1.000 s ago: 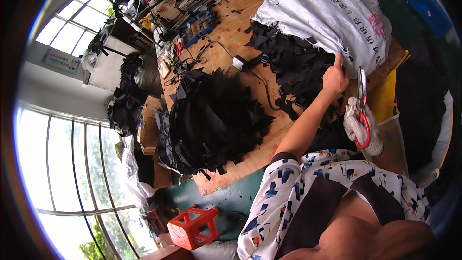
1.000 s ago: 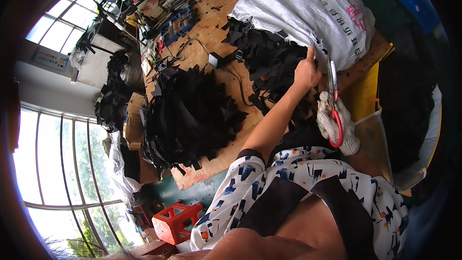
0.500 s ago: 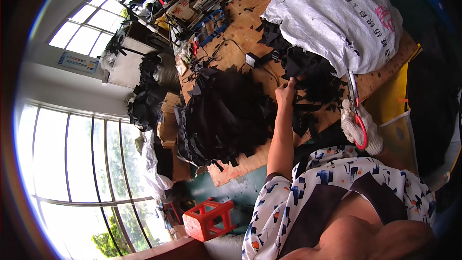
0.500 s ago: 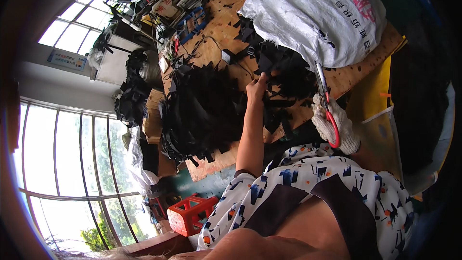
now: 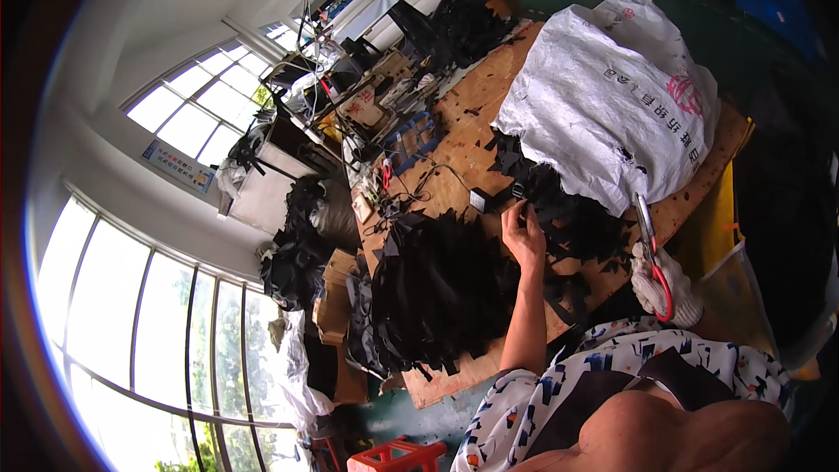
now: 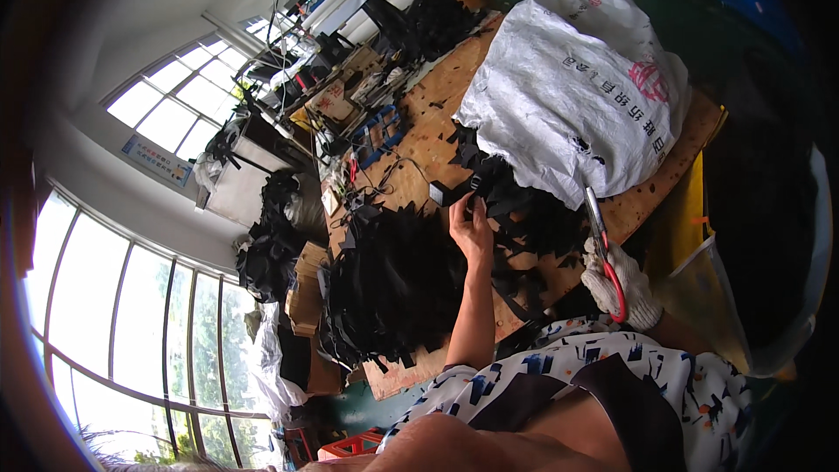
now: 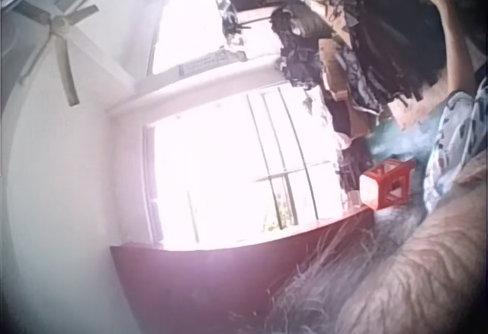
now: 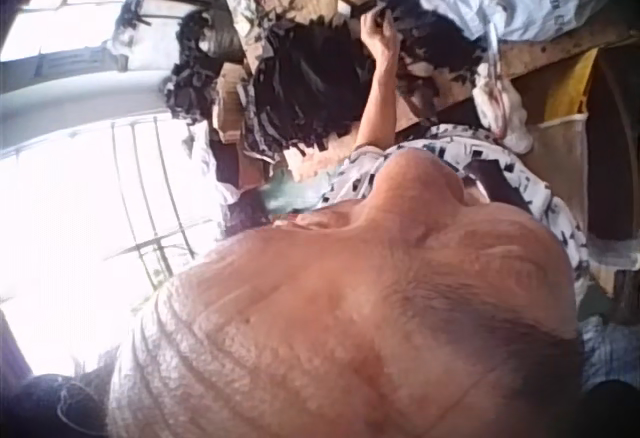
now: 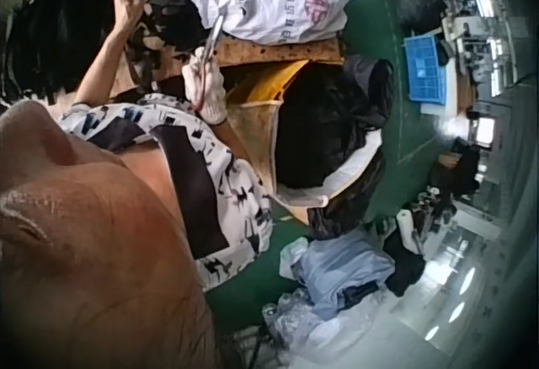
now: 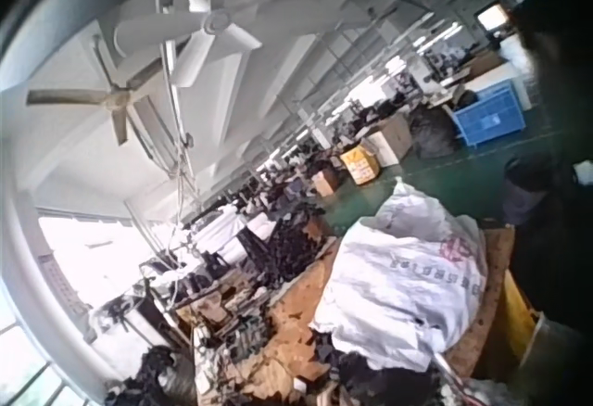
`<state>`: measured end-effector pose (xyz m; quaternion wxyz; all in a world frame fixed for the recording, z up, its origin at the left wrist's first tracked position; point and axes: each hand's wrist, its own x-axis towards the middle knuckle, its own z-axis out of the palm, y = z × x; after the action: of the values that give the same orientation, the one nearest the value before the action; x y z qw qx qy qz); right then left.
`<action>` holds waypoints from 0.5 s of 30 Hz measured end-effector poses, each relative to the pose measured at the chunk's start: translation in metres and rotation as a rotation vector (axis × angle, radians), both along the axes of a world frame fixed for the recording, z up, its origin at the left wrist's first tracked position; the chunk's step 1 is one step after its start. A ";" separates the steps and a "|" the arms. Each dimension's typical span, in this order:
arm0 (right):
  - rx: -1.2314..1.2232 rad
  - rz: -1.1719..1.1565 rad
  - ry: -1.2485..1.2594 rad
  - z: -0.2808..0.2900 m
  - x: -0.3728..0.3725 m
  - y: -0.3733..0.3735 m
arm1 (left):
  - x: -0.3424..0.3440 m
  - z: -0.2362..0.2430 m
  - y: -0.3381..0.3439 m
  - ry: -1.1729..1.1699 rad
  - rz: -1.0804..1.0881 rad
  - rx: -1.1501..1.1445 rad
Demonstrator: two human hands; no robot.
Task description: The person cuts black leather pieces from larger sheets using shears and picks up small scraps to sort them on a workshop table.
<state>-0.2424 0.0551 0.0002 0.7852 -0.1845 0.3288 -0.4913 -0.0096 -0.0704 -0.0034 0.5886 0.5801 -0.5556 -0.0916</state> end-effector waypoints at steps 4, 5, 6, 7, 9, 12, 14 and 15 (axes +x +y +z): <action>0.082 -0.092 0.088 0.038 0.000 0.006 | -0.003 0.031 0.019 0.323 -0.282 -0.021; 0.081 -0.093 0.096 0.049 0.007 0.003 | 0.007 0.031 0.019 0.464 -0.315 -0.069; -0.017 -0.096 0.229 0.056 0.011 -0.001 | 0.008 0.041 0.021 0.618 -0.374 -0.105; -0.110 -0.092 0.359 0.063 0.014 -0.002 | 0.015 0.049 0.024 0.740 -0.341 -0.130; -0.294 -0.069 0.618 0.074 0.018 -0.002 | 0.038 0.065 0.028 0.864 -0.323 -0.208; -0.059 -0.104 -0.164 0.023 0.010 -0.017 | 0.055 0.096 0.042 0.836 -0.382 -0.310; -0.226 0.055 -0.360 0.000 0.011 -0.025 | 0.074 0.100 0.048 0.814 -0.394 -0.287; -0.220 0.050 -0.358 0.004 0.013 -0.024 | 0.076 0.099 0.049 0.799 -0.361 -0.205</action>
<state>-0.2294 0.0307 0.0042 0.8182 -0.1870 0.1235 -0.5295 0.0664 -0.0218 0.0958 0.7861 0.3315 -0.3830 -0.3541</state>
